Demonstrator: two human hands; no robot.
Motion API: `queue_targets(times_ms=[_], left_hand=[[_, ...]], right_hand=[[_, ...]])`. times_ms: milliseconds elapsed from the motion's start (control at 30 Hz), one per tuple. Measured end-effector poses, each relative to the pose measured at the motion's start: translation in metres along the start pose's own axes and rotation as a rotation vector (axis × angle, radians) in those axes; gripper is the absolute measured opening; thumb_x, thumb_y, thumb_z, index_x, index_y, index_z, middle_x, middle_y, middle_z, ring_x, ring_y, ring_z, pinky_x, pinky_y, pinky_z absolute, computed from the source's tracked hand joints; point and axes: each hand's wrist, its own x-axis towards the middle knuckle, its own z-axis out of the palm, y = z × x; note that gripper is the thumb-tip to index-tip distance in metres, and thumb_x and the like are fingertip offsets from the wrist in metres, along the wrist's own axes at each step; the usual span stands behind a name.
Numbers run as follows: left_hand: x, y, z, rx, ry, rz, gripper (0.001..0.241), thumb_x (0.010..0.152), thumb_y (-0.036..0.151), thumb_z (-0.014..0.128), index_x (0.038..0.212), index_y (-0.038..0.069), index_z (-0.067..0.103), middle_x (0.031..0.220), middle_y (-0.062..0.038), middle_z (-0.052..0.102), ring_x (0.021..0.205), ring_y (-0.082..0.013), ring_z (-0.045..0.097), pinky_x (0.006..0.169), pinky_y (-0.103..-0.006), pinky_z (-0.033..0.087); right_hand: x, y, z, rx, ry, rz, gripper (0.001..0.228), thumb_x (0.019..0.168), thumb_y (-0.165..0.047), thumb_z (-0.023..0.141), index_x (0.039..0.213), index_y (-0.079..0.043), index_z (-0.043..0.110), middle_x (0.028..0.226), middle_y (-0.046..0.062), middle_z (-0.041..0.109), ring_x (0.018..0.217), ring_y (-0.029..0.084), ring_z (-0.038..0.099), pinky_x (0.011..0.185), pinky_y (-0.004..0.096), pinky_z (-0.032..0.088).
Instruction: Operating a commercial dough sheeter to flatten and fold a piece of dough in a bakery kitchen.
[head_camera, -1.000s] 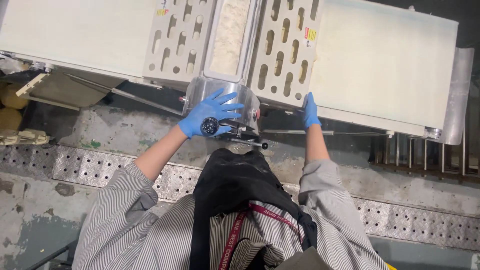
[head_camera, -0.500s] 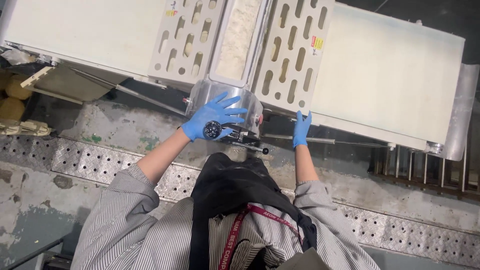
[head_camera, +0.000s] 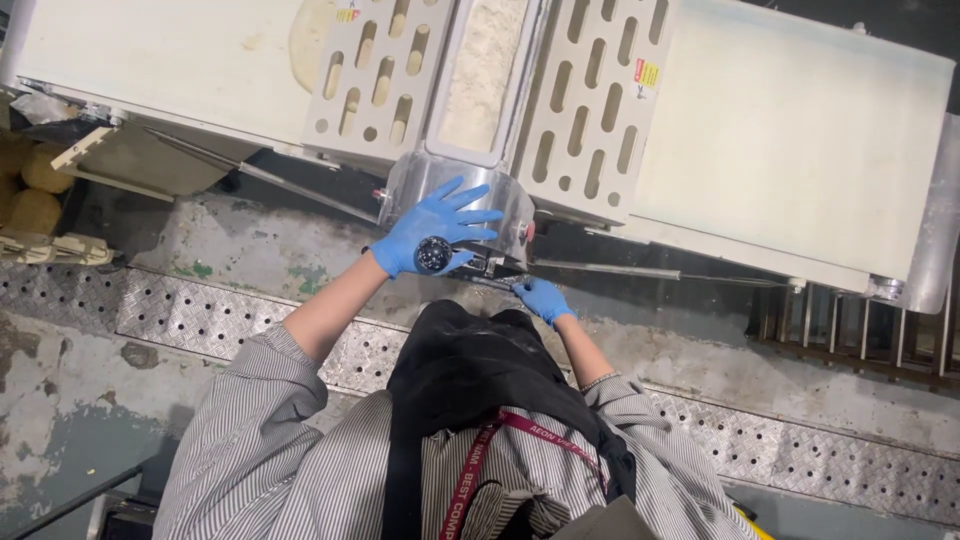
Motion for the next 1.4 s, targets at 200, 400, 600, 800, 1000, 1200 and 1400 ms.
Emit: queue_targets(times_ms=[200,400,600,800,1000,1200,1400], left_hand=[[0.000,0.003,0.001,0.003,0.025,0.018,0.046,0.084,0.036,0.064,0.128,0.024,0.072,0.156,0.000,0.053,0.150,-0.0322,0.038,0.127,-0.0579,0.018],[0.020,0.024,0.001,0.075,-0.126,-0.103,0.042,0.083,0.040,0.067,0.119,0.018,0.072,0.139,-0.001,0.062,0.142,-0.0329,0.042,0.118,-0.0640,0.019],[0.032,0.016,0.019,0.008,-0.034,0.045,0.023,0.084,0.034,0.069,0.103,0.022,0.074,0.121,0.001,0.070,0.142,-0.0291,0.051,0.128,-0.0565,0.023],[0.034,-0.002,0.028,-0.216,-0.046,0.169,0.037,0.068,0.030,0.075,0.102,0.014,0.073,0.109,-0.004,0.073,0.127,-0.0281,0.061,0.128,-0.0560,0.024],[0.044,0.013,0.009,-0.128,-0.073,0.181,0.021,0.076,0.032,0.075,0.091,0.017,0.074,0.106,-0.003,0.073,0.128,-0.0301,0.060,0.125,-0.0546,0.025],[0.049,0.018,0.005,-0.096,-0.073,0.150,0.015,0.077,0.031,0.073,0.085,0.018,0.076,0.104,-0.002,0.074,0.127,-0.0285,0.061,0.124,-0.0530,0.027],[0.051,0.019,0.009,-0.145,-0.046,0.129,0.013,0.080,0.029,0.072,0.083,0.016,0.075,0.105,-0.003,0.074,0.127,-0.0284,0.062,0.124,-0.0522,0.029]], right_hand=[[-0.010,-0.007,0.005,-0.131,0.015,0.015,0.056,0.091,-0.058,0.058,0.097,-0.005,0.078,0.101,0.025,0.073,0.099,0.043,0.068,0.090,0.050,0.053],[0.020,0.037,0.068,-0.454,0.145,-0.172,0.081,0.074,-0.046,0.071,0.145,-0.010,0.055,0.142,0.023,0.058,0.134,0.044,0.053,0.109,0.049,0.047],[0.071,0.055,0.090,-0.369,-0.030,-0.057,0.116,0.073,-0.059,0.079,0.161,-0.011,0.020,0.167,0.023,0.015,0.149,0.050,0.023,0.121,0.055,0.024],[0.075,0.080,0.098,-0.233,-0.006,-0.166,0.110,0.073,-0.057,0.079,0.160,-0.013,0.028,0.169,0.021,0.020,0.153,0.044,0.025,0.124,0.053,0.022],[0.079,0.085,0.098,-0.215,0.041,-0.205,0.098,0.075,-0.047,0.081,0.156,-0.014,0.037,0.166,0.019,0.027,0.152,0.038,0.027,0.123,0.052,0.021],[0.017,0.047,0.013,0.460,0.703,-0.218,0.015,0.097,-0.014,0.062,0.104,-0.005,0.071,0.108,0.016,0.069,0.105,0.030,0.068,0.095,0.036,0.052],[0.017,0.067,-0.163,0.307,1.513,-0.194,0.015,0.107,-0.009,0.054,0.095,0.000,0.060,0.095,0.013,0.059,0.091,0.027,0.059,0.086,0.040,0.050]])
